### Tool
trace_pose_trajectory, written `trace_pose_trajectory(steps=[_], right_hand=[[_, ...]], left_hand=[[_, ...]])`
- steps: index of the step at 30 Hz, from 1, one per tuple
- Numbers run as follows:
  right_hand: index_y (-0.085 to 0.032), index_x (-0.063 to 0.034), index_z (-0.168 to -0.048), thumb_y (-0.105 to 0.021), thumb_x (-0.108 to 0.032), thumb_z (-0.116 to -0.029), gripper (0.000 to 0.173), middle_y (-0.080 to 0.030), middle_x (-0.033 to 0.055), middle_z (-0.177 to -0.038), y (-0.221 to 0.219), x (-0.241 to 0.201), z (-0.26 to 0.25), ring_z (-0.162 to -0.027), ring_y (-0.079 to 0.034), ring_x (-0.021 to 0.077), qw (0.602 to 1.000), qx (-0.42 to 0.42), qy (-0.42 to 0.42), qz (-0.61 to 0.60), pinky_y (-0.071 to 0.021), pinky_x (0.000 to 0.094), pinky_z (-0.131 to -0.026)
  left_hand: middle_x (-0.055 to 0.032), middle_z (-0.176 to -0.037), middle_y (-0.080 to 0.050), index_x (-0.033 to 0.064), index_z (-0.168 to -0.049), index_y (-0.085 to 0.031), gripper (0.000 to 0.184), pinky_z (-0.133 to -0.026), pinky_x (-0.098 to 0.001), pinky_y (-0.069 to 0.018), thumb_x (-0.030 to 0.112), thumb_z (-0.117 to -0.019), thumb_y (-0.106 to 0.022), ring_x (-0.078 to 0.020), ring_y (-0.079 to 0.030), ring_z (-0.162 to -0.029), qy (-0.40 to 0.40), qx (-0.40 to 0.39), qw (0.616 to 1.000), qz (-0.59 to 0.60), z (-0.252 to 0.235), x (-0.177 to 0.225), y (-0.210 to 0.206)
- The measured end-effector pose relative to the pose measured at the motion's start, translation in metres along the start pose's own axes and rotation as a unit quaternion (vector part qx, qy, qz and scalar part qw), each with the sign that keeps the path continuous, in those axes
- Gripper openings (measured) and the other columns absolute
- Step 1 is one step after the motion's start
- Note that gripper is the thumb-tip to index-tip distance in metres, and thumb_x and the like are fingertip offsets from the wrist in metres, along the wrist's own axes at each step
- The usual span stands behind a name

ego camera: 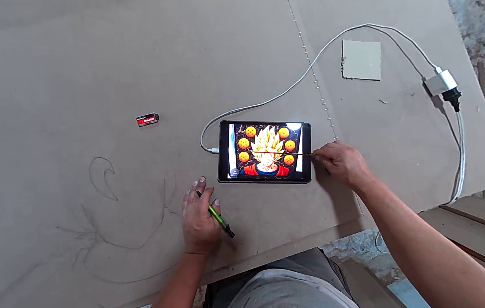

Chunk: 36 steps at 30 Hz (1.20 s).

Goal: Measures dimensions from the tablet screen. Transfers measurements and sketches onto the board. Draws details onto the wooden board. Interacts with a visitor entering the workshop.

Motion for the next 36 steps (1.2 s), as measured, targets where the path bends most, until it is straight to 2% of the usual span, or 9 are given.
trace_pose_trajectory(steps=[17,22,27,32,34,36], right_hand=[[-0.079,-0.0214,-0.109,-0.057,-0.029,-0.1042,0.024,-0.075,-0.0031,-0.106,0.0,-0.001,0.001,-0.104,-0.068,0.0172,1.0,0.003,0.004,0.002,-0.0559,0.0413,-0.09],[-0.079,-0.0221,-0.107,-0.057,-0.027,-0.1032,0.023,-0.074,-0.0047,-0.102,-0.002,0.0,0.0,-0.1,-0.068,0.0152,1.0,0.014,0.01,-0.003,-0.0564,0.0402,-0.088],[-0.079,-0.025,-0.106,-0.057,-0.029,-0.1029,0.023,-0.074,-0.0077,-0.101,-0.003,0.001,-0.002,-0.101,-0.067,0.0122,1.0,0.012,0.001,-0.006,-0.0562,0.0388,-0.089],[-0.078,-0.0227,-0.112,-0.055,-0.03,-0.1039,0.025,-0.074,-0.0038,-0.107,-0.002,0.004,0.014,-0.1,-0.07,0.0132,0.995,0.015,-0.084,-0.052,-0.0589,0.0433,-0.088],[-0.078,-0.0199,-0.114,-0.056,-0.029,-0.1037,0.025,-0.075,-0.0004,-0.108,-0.005,-0.01,0.029,-0.099,-0.071,0.0155,0.988,0.003,-0.135,-0.079,-0.059,0.0455,-0.088],[-0.077,-0.0163,-0.117,-0.059,-0.029,-0.1033,0.026,-0.075,0.0048,-0.112,-0.008,-0.037,0.044,-0.102,-0.072,0.02,0.977,-0.033,-0.176,-0.117,-0.0591,0.0472,-0.092]], left_hand=[[-0.0128,-0.155,-0.051,0.0043,-0.129,-0.066,0.046,-0.122,-0.0508,-0.0326,0.035,-0.1051,-0.042,-0.0287,-0.042,-0.148,-0.005,0.005,1.0,0.004,-0.001,0.001,0.0],[-0.01,-0.155,-0.051,0.0069,-0.131,-0.066,0.045,-0.12,-0.0525,-0.0349,0.036,-0.1049,-0.044,-0.0291,-0.042,-0.148,0.002,0.001,1.0,-0.001,-0.001,0.001,0.0],[-0.007,-0.152,-0.055,0.0118,-0.134,-0.066,0.046,-0.123,-0.0537,-0.0317,0.039,-0.1044,-0.044,-0.0275,-0.043,-0.147,-0.012,-0.035,0.999,0.003,-0.006,0.016,-0.002],[-0.0072,-0.151,-0.055,0.0141,-0.132,-0.066,0.042,-0.124,-0.0477,-0.0317,0.041,-0.1019,-0.054,-0.0248,-0.042,-0.148,0.033,-0.071,0.996,0.052,-0.009,0.026,-0.002],[-0.005,-0.154,-0.052,0.0139,-0.137,-0.063,0.045,-0.125,-0.0421,-0.0316,0.041,-0.1018,-0.057,-0.0208,-0.04,-0.15,0.055,-0.127,0.987,0.077,-0.007,0.018,0.016],[-0.0075,-0.155,-0.051,0.0105,-0.14,-0.062,0.044,-0.122,-0.0434,-0.0367,0.032,-0.1013,-0.06,-0.0236,-0.044,-0.147,0.086,-0.185,0.976,0.082,-0.014,0.013,0.042]])
Point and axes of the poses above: each hand's wrist, its own z-axis away from the middle knuckle, its own y-axis out of the back of the hand, x = y × z, the point moved 2 cm from there along -z, towards the middle knuckle
